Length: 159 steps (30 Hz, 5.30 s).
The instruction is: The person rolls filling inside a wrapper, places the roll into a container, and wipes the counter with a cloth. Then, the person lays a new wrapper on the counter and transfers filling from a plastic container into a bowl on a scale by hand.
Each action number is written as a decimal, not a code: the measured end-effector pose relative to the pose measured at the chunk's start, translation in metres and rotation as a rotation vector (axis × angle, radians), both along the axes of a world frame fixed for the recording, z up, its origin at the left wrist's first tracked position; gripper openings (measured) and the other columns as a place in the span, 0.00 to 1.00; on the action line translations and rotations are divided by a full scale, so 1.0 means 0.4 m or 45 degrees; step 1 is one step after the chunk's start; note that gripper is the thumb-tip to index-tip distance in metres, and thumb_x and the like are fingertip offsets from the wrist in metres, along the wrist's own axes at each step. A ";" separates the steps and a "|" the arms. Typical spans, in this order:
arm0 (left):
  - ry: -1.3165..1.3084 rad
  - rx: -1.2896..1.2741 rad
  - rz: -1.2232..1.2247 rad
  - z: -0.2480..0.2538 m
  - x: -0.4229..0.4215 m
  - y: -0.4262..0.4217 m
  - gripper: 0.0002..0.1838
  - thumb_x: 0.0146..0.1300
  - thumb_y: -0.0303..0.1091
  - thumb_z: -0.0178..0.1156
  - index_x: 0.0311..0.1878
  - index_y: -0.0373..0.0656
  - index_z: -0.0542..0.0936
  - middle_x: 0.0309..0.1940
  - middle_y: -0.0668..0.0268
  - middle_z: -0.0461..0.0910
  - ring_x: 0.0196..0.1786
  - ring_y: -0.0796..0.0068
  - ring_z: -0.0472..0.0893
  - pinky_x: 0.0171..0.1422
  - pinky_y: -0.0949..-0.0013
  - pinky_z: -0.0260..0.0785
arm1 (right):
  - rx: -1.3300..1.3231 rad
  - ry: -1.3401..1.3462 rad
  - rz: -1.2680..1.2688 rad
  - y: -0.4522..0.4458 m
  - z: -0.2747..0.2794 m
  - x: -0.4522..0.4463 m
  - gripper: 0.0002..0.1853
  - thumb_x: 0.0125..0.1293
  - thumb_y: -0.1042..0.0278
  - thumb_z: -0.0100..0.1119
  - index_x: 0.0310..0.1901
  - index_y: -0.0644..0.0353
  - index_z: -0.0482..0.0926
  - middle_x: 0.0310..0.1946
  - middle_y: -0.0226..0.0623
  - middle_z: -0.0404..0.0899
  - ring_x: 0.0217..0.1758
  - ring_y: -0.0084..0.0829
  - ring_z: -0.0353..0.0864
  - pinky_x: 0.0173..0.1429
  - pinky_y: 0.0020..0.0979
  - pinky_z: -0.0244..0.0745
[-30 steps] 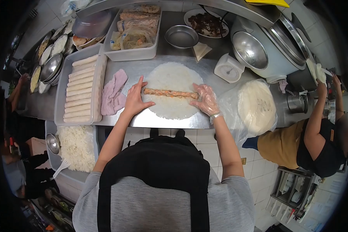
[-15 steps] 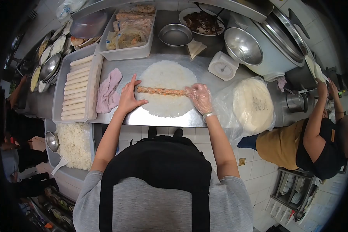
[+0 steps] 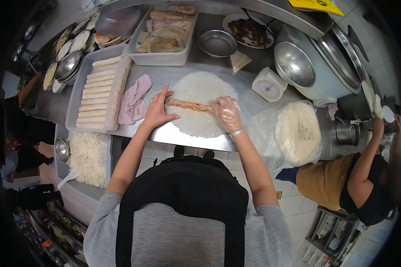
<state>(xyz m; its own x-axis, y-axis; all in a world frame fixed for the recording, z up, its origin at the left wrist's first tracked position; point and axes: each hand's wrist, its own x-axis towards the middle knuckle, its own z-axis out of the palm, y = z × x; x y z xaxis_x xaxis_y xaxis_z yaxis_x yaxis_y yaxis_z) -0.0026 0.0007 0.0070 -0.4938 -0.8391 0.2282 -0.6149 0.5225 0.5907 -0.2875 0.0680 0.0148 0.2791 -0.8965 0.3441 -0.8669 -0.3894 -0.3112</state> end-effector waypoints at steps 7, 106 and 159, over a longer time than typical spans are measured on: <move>0.032 -0.022 -0.043 -0.004 0.004 0.002 0.65 0.32 0.45 0.77 0.74 0.43 0.47 0.57 0.59 0.73 0.62 0.57 0.68 0.67 0.55 0.55 | -0.221 -0.083 -0.005 -0.008 0.033 0.069 0.13 0.53 0.66 0.64 0.42 0.52 0.83 0.32 0.33 0.77 0.37 0.38 0.75 0.48 0.39 0.68; 0.062 0.125 -0.300 0.105 -0.050 0.144 0.18 0.48 0.32 0.68 0.44 0.40 0.80 0.50 0.59 0.78 0.56 0.58 0.74 0.61 0.62 0.66 | 0.123 -0.273 -0.132 0.067 -0.030 -0.127 0.30 0.42 0.58 0.73 0.52 0.51 0.80 0.47 0.35 0.74 0.51 0.39 0.70 0.58 0.38 0.65; 0.085 0.138 0.172 0.035 0.297 0.485 0.16 0.56 0.35 0.62 0.47 0.42 0.76 0.46 0.62 0.73 0.52 0.60 0.73 0.51 0.59 0.70 | -0.264 -0.954 -0.454 0.251 0.085 -0.084 0.15 0.73 0.63 0.47 0.29 0.63 0.67 0.23 0.30 0.67 0.25 0.21 0.64 0.29 0.24 0.61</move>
